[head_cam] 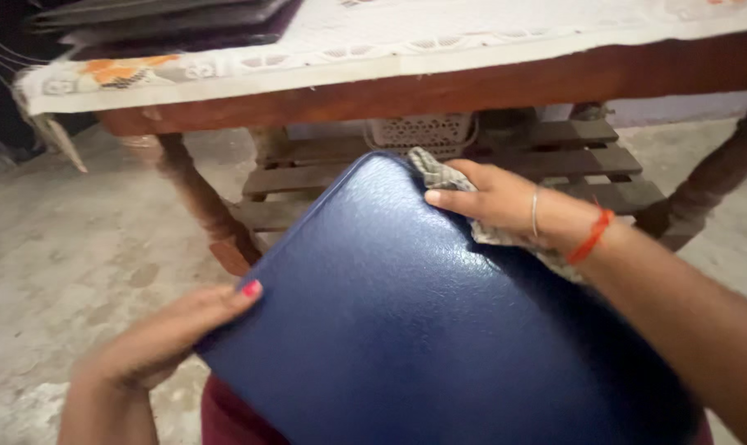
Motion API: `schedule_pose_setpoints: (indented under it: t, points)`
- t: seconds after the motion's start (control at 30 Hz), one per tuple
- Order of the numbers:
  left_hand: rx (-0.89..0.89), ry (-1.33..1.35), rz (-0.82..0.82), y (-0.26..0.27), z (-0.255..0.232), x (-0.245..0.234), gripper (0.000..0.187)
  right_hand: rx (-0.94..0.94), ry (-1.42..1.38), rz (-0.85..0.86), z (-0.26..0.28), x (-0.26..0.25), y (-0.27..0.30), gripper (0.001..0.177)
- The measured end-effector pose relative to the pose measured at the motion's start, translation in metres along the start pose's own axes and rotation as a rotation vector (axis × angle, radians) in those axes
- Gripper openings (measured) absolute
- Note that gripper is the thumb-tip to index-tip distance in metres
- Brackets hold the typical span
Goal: The person wipes the surfaces of several folders and a bag using a cloth. They clean a grey folder, a blue folder, and a beige bag, then place the cleaned items on a nearby table.
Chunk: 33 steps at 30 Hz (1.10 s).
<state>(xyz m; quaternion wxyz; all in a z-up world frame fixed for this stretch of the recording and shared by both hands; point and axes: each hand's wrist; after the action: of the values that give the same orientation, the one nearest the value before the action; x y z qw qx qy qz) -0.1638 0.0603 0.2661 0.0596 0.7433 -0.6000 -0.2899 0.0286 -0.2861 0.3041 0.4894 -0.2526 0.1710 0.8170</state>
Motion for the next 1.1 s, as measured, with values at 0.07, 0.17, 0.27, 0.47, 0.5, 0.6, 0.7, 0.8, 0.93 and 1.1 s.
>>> schedule_pose_setpoints:
  t: [0.07,0.17,0.27,0.47,0.5,0.6,0.7,0.8,0.93,1.1]
  points:
    - [0.029,0.022,0.080,-0.001,0.010,0.002,0.065,0.006,0.102,0.089,0.022,0.004,-0.007,0.072]
    - [0.072,0.185,0.221,-0.016,0.022,0.033,0.066,-0.016,0.306,0.203,0.039,0.018,-0.008,0.071]
    - [0.142,0.352,0.332,-0.031,0.024,0.074,0.067,-0.041,0.492,0.253,0.032,0.045,0.009,0.068]
    - [0.310,0.331,0.151,-0.054,0.016,0.100,0.050,-0.098,0.478,0.290,-0.003,0.080,0.026,0.067]
    - [0.331,0.339,0.148,-0.058,0.017,0.101,0.049,-0.040,0.461,0.300,-0.007,0.081,0.022,0.064]
    - [0.381,0.358,0.151,-0.067,0.017,0.104,0.048,0.003,0.368,0.299,-0.011,0.090,0.007,0.055]
    - [0.420,0.344,0.145,-0.070,0.016,0.103,0.051,-0.286,0.220,0.218,-0.005,0.111,-0.012,0.047]
    - [0.446,0.321,0.125,-0.072,0.020,0.102,0.052,-0.483,0.152,0.178,-0.008,0.127,-0.023,0.045]
    - [0.414,0.249,0.073,-0.074,0.027,0.099,0.048,-0.218,0.162,0.297,-0.036,0.113,-0.019,0.044]
    - [0.317,0.242,0.085,-0.077,0.025,0.105,0.049,0.098,0.232,0.350,-0.082,0.057,0.015,0.048]
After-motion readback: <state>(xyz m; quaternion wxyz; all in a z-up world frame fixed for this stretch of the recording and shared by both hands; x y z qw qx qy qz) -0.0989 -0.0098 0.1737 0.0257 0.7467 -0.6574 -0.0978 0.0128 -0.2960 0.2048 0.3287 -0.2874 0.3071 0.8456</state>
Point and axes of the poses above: each hand's wrist, its own y-axis away from the middle knuckle, its own x-axis out of the palm, z = x × y, and after that the axes turned 6 degrees about -z, right-handed
